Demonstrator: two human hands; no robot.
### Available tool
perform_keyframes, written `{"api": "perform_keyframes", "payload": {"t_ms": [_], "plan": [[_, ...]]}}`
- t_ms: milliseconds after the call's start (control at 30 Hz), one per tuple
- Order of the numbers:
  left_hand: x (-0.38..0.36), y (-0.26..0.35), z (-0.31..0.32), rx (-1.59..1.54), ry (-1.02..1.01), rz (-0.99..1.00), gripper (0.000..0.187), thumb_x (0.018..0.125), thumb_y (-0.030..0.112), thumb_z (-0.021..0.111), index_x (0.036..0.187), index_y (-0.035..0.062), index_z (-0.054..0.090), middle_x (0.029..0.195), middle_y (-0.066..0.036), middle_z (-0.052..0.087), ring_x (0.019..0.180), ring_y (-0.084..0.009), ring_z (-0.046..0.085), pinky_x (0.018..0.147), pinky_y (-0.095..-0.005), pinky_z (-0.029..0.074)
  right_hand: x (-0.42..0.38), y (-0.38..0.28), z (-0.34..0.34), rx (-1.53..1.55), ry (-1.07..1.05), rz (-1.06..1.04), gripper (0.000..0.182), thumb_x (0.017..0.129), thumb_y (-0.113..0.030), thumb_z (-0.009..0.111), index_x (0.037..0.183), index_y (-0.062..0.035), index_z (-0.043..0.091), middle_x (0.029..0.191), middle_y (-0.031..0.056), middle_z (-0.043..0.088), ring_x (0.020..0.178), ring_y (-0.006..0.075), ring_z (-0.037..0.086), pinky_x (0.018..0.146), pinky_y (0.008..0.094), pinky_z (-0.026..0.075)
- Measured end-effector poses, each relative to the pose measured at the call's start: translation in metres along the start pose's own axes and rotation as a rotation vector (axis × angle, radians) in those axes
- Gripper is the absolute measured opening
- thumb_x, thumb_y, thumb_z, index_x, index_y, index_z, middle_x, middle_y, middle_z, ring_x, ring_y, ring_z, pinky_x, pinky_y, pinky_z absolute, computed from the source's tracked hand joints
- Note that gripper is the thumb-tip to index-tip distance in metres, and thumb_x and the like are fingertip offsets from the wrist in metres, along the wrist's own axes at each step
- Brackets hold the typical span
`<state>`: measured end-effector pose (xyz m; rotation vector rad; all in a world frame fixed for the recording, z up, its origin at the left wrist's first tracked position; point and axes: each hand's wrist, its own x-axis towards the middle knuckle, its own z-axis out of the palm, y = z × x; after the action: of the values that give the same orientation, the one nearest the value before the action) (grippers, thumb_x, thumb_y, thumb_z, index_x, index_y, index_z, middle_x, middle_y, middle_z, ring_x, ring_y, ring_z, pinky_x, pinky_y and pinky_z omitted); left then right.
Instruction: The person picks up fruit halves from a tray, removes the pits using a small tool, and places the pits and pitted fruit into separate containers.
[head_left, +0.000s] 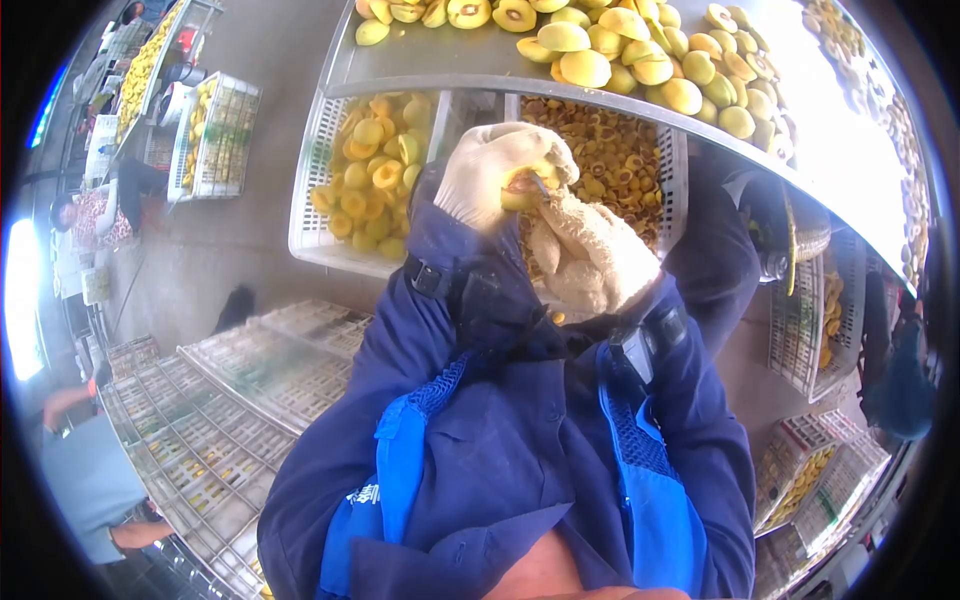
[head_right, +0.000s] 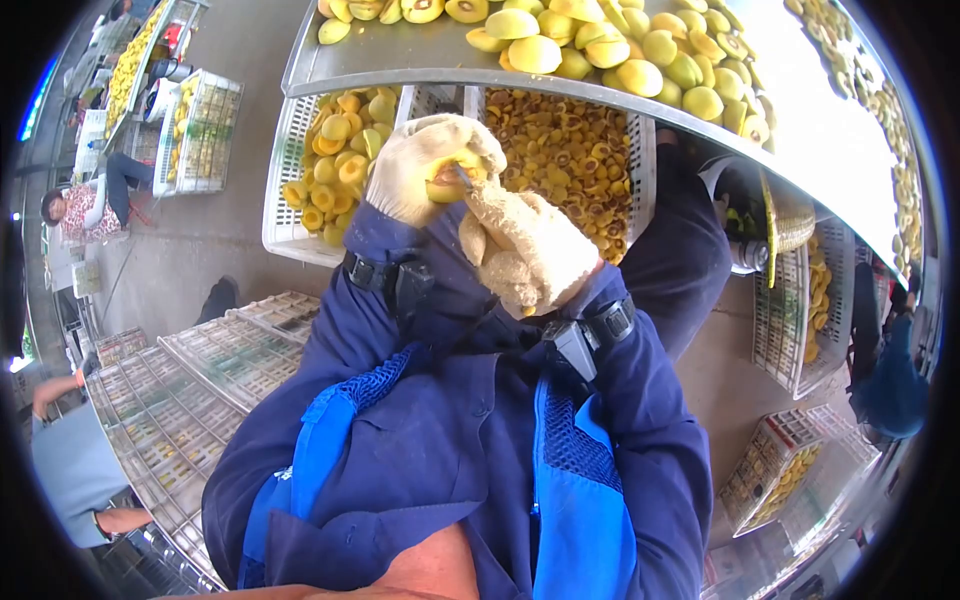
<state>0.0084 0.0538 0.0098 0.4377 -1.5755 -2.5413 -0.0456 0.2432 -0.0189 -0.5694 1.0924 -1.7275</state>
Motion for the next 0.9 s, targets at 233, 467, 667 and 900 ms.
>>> {"api": "perform_keyframes", "payload": {"t_ms": [233, 467, 667, 900], "plan": [[-0.007, -0.019, 0.016, -0.136, 0.097, 0.214, 0.025, 0.105, 0.014, 0.064, 0.106, -0.0082, 0.075, 0.098, -0.017, 0.077, 0.079, -0.0188, 0.072, 0.072, -0.0294, 0.058, -0.008, 0.0, 0.003, 0.758, 0.108, 0.416, 0.04, 0.112, -0.044, 0.057, 0.101, -0.0072, 0.067, 0.063, 0.0031, 0.054, 0.04, 0.0135, 0.045, 0.038, 0.0291, 0.036], [0.004, 0.001, 0.012, 0.541, 0.034, -0.11, 0.031, 0.104, 0.023, 0.067, 0.1, -0.006, 0.077, 0.09, -0.012, 0.076, 0.08, -0.0147, 0.071, 0.077, -0.0301, 0.059, -0.008, -0.003, 0.01, 0.352, 0.176, 0.377, 0.056, 0.108, -0.051, 0.063, 0.079, -0.0035, 0.063, 0.05, 0.0001, 0.045, 0.035, 0.0116, 0.04, 0.035, 0.0264, 0.032], [-0.003, -0.035, 0.009, -0.219, -0.119, 0.092, 0.033, 0.103, 0.027, 0.068, 0.101, -0.0059, 0.073, 0.098, -0.024, 0.075, 0.082, -0.0291, 0.074, 0.073, -0.0368, 0.061, -0.02, 0.048, -0.009, 0.909, 0.098, 0.426, 0.038, 0.109, -0.045, 0.061, 0.113, -0.0066, 0.066, 0.079, 0.0071, 0.063, 0.061, 0.0211, 0.06, 0.053, 0.0356, 0.049], [0.01, -0.057, 0.022, -0.754, 0.247, 0.133, 0.036, 0.11, 0.039, 0.056, 0.11, 0.0034, 0.062, 0.099, -0.018, 0.07, 0.082, -0.035, 0.071, 0.069, -0.046, 0.06, -0.036, 0.051, -0.009, 0.623, 0.07, 0.299, 0.036, 0.107, -0.037, 0.066, 0.116, -0.0016, 0.068, 0.093, 0.0114, 0.07, 0.077, 0.0197, 0.066, 0.065, 0.0345, 0.054]]}}
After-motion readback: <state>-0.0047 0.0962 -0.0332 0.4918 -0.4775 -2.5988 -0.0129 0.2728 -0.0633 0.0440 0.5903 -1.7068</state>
